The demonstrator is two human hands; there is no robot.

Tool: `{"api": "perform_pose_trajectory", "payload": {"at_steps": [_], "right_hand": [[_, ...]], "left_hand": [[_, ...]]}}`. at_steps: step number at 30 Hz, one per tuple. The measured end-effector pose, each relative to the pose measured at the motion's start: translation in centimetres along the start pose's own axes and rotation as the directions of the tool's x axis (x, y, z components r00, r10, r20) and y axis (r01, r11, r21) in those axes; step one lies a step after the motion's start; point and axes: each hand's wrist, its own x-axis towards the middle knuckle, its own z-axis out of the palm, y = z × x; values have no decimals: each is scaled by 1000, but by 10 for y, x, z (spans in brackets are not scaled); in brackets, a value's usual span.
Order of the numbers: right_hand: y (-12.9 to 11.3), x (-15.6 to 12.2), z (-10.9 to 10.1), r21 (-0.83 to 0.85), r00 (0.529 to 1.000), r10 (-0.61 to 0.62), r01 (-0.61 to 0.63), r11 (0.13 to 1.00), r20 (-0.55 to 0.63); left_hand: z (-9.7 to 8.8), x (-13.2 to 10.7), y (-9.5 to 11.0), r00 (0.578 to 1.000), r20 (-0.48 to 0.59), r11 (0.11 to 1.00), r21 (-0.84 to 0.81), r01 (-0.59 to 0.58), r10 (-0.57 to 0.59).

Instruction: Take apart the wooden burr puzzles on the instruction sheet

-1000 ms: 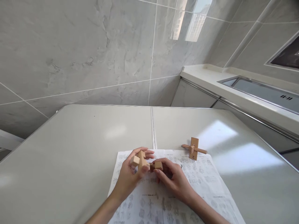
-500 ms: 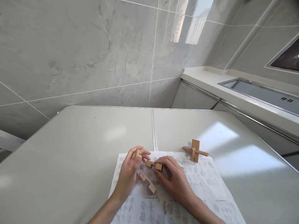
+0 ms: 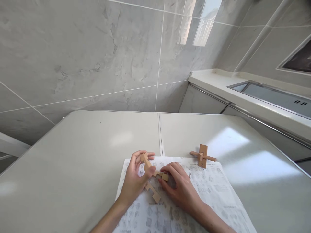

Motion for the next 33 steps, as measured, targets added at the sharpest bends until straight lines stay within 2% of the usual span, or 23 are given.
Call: {"api": "perform_pose_trajectory", "payload": {"at_steps": [4, 8, 12, 14, 17, 21, 24, 27, 33], "right_hand": [[2, 0, 1, -11, 1000, -7, 7, 1000, 6], [1, 0, 0, -17, 1000, -13, 13, 1000, 3], [-1, 1, -3, 5, 1000, -8, 8, 1000, 11], [-2, 1, -4, 20, 1000, 0, 0, 1000, 11], [-2, 1, -4, 31, 1000, -11, 10, 999, 18], [-2, 1, -5, 46, 997, -49, 46, 998, 56], [-3, 1, -6, 62, 994, -80, 75, 995, 72], [-5, 2, -8, 76, 994, -87, 81, 994, 70], [-5, 3, -9, 94, 989, -111, 102, 990, 97]], "left_hand": [[-10, -7, 14, 1000, 25, 975, 223, 2, -8], [-23, -32, 20, 998, 37, 895, 441, -59, 48], [-32, -64, 3, 977, -22, 737, 660, -145, 212], [-33, -77, -8, 958, -57, 661, 735, -151, 282], [-30, -89, -21, 943, -50, 579, 800, -160, 330], [-22, -92, -28, 938, -13, 514, 839, -178, 346], [-17, -89, -27, 938, 6, 500, 845, -191, 347], [-13, -84, -25, 954, 26, 516, 836, -185, 300], [0, -72, -13, 979, 89, 620, 763, -184, 181]]}}
